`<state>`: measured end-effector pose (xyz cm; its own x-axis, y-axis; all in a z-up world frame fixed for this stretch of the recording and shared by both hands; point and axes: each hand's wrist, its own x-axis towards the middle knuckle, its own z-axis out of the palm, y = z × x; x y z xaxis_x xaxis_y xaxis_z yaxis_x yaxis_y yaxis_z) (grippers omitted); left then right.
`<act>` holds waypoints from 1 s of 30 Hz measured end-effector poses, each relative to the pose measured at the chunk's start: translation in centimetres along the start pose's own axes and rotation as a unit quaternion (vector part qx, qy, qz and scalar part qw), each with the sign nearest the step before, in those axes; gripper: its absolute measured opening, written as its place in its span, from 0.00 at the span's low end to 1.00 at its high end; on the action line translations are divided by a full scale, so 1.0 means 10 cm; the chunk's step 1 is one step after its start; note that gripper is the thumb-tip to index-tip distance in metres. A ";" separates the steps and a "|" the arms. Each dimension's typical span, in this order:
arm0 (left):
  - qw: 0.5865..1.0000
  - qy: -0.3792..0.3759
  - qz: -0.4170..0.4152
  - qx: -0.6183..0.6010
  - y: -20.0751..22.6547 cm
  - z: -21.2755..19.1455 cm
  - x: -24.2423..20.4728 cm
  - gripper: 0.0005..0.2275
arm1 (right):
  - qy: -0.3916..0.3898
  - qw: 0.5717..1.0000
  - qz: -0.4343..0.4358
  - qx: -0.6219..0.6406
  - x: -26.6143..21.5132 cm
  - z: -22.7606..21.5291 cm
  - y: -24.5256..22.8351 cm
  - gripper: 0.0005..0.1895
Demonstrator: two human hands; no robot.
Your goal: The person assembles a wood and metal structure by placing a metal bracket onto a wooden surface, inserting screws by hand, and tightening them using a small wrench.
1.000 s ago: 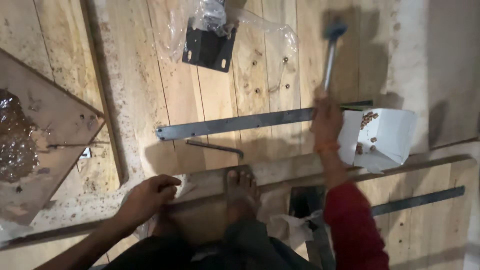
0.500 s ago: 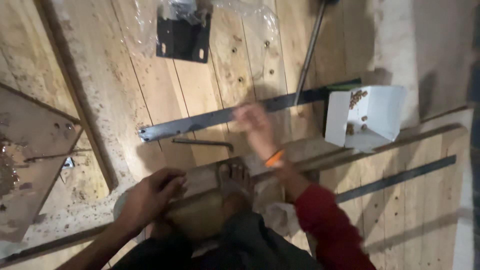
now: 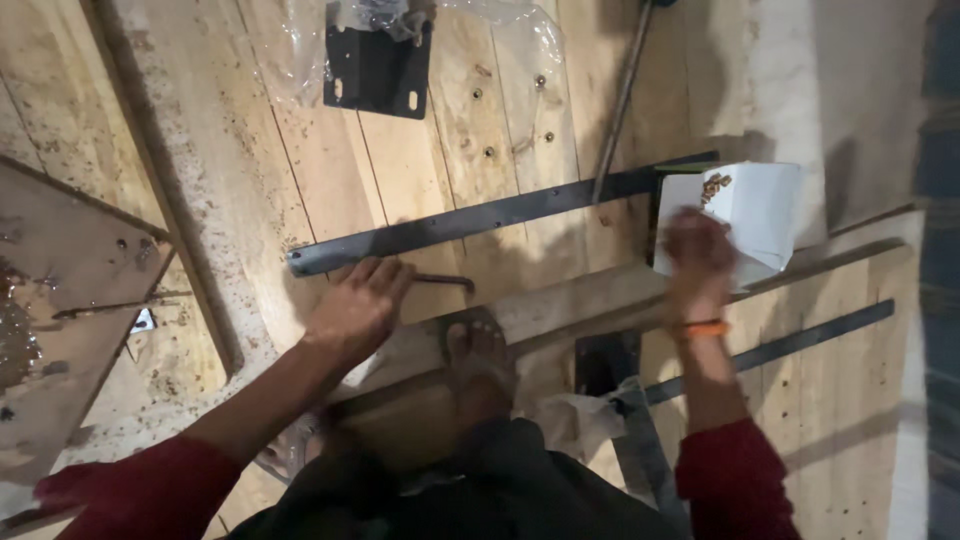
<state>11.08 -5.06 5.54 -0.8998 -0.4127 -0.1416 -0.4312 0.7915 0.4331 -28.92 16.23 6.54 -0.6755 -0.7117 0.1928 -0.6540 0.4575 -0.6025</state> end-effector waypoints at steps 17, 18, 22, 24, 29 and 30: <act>0.876 -0.234 -0.297 -0.299 -0.08 0.62 -0.36 0.16 | -0.429 0.819 0.183 0.335 -1.25 1.06 -1.31 0.23; 0.845 -0.257 -0.295 -0.363 -0.04 0.65 -0.41 0.14 | -0.428 0.819 0.182 0.337 -1.34 1.12 -1.40 0.23; 0.724 -0.191 -0.192 -0.634 0.28 0.81 -0.53 0.11 | -0.369 0.708 0.411 0.440 -1.32 1.24 -1.59 0.26; 0.757 -0.169 -0.163 -0.610 0.38 0.78 -0.56 0.13 | -0.320 0.688 0.425 0.494 -1.33 1.20 -1.56 0.28; 0.830 -0.160 -0.183 -0.502 0.59 0.44 -0.55 0.15 | -0.288 0.809 0.330 0.392 -0.64 1.23 -1.23 0.28; 0.842 -0.139 -0.184 -0.488 0.56 0.43 -0.60 0.15 | -0.299 0.799 0.208 0.478 -0.42 1.23 -1.17 0.28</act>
<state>13.73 3.79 4.98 -0.7570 -0.3193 -0.5701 -0.5459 -0.1706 0.8203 -14.22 7.28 3.28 -0.2968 -0.8619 -0.4111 0.3378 0.3079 -0.8894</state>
